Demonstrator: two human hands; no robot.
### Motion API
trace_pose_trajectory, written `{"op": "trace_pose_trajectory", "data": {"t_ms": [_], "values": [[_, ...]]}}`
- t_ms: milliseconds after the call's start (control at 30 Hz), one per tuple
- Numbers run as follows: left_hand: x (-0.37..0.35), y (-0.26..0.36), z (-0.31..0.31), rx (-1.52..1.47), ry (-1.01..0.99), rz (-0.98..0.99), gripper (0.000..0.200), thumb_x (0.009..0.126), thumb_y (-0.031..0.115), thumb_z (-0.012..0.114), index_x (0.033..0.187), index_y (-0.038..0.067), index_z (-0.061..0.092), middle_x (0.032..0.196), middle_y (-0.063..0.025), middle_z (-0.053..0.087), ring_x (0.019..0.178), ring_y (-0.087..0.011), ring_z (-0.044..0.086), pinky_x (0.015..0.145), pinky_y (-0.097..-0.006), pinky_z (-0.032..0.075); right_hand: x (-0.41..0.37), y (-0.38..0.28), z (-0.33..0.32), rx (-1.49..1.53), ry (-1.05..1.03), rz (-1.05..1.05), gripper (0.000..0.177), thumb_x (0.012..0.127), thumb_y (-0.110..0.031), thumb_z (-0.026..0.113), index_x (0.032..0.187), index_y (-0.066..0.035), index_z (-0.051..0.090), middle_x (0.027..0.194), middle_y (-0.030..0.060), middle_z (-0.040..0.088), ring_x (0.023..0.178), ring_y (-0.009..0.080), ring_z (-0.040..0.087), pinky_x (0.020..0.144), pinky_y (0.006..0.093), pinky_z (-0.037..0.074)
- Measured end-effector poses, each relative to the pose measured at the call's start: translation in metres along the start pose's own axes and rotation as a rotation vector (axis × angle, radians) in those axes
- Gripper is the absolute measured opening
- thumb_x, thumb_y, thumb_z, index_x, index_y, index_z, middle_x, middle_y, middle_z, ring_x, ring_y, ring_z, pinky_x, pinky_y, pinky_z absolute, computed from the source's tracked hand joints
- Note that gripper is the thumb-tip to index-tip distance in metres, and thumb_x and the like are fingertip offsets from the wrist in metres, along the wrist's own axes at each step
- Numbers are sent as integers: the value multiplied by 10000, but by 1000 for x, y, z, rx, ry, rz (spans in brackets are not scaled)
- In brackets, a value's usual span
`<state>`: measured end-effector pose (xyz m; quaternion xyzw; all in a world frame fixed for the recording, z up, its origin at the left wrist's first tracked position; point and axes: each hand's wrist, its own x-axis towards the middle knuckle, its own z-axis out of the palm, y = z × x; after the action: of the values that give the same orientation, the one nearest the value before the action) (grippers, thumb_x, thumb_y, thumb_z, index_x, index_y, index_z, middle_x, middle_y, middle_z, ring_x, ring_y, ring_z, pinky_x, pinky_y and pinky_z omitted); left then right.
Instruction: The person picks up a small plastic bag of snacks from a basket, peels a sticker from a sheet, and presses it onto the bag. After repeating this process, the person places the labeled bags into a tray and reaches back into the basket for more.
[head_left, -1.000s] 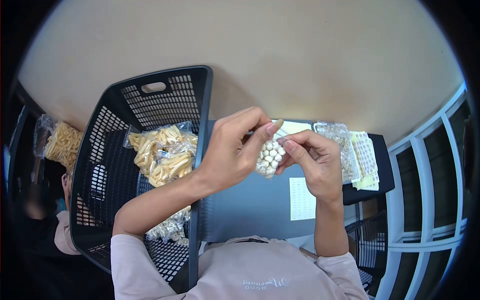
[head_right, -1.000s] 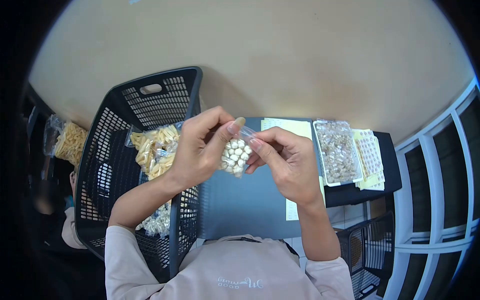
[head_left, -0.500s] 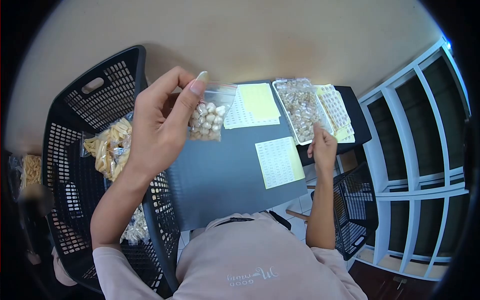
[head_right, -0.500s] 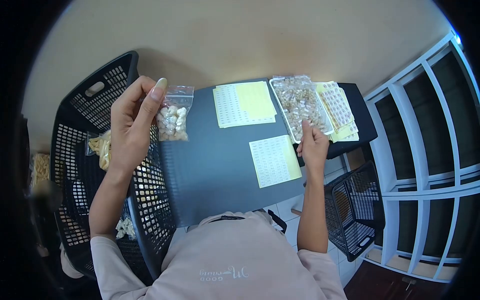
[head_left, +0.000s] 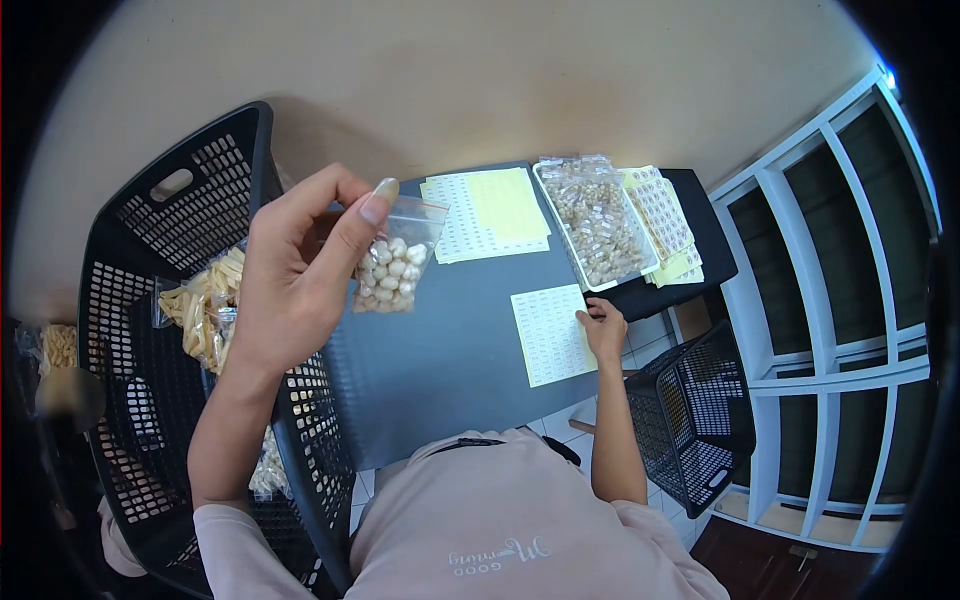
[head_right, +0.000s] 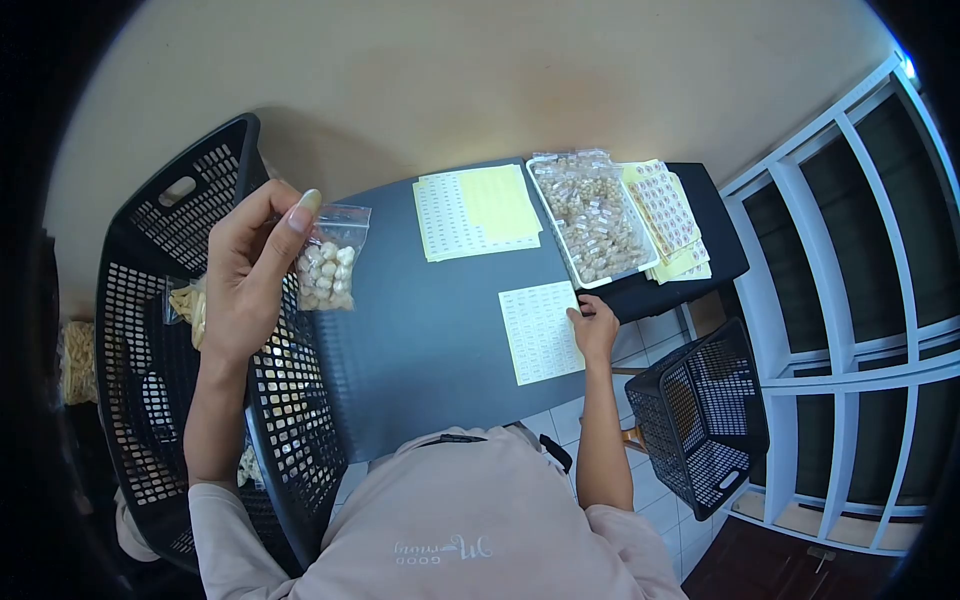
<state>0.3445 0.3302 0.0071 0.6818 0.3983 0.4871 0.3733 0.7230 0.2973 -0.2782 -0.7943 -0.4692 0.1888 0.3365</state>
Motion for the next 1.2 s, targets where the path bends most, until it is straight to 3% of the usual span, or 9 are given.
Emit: {"op": "trace_pose_trajectory", "data": {"t_ms": [200, 267, 567, 800, 1033, 1200], "values": [[0, 0, 1, -18, 11, -24, 229, 969, 164, 554, 801, 8, 567, 648, 31, 531, 564, 2, 474, 468, -166, 331, 8, 2, 2, -35, -10, 51, 274, 721, -168, 774, 941, -13, 721, 806, 104, 709, 726, 187, 668, 716, 315, 516], [0, 0, 0, -4, 6, -36, 228, 969, 163, 554, 802, 8, 568, 651, 29, 532, 565, 0, 476, 469, -167, 334, 8, 0, 3, -82, 6, 31, 228, 723, -147, 763, 896, -5, 721, 818, 141, 699, 727, 258, 670, 736, 367, 507], [0, 2, 0, -17, -3, -38, 220, 965, 161, 559, 811, 5, 574, 683, 15, 553, 580, -14, 512, 491, -169, 380, 5, 0, 2, 40, 13, 21, 202, 712, -42, 731, 906, 9, 717, 766, 123, 702, 687, 194, 674, 667, 292, 518], [0, 0, 0, -13, -19, -29, 216, 966, 158, 557, 816, 3, 578, 692, 11, 562, 604, -19, 532, 507, -169, 400, 1, 0, 7, 66, 67, 2, 200, 719, -33, 723, 915, 8, 717, 765, 132, 703, 688, 201, 677, 674, 291, 518], [0, 0, 0, -60, -12, -67, 215, 962, 150, 562, 825, -12, 597, 700, 3, 584, 613, -22, 539, 525, -170, 411, 0, 2, 14, 27, 149, -42, 102, 731, -30, 708, 828, 3, 696, 799, 116, 673, 689, 222, 661, 642, 324, 519], [2, -1, -4, -55, 32, -101, 191, 934, 118, 594, 892, -46, 682, 747, -61, 674, 684, -65, 596, 591, -195, 456, -7, -3, 29, 64, 258, -126, 79, 784, -52, 673, 856, -19, 670, 769, 98, 667, 676, 192, 638, 641, 308, 502]]}}
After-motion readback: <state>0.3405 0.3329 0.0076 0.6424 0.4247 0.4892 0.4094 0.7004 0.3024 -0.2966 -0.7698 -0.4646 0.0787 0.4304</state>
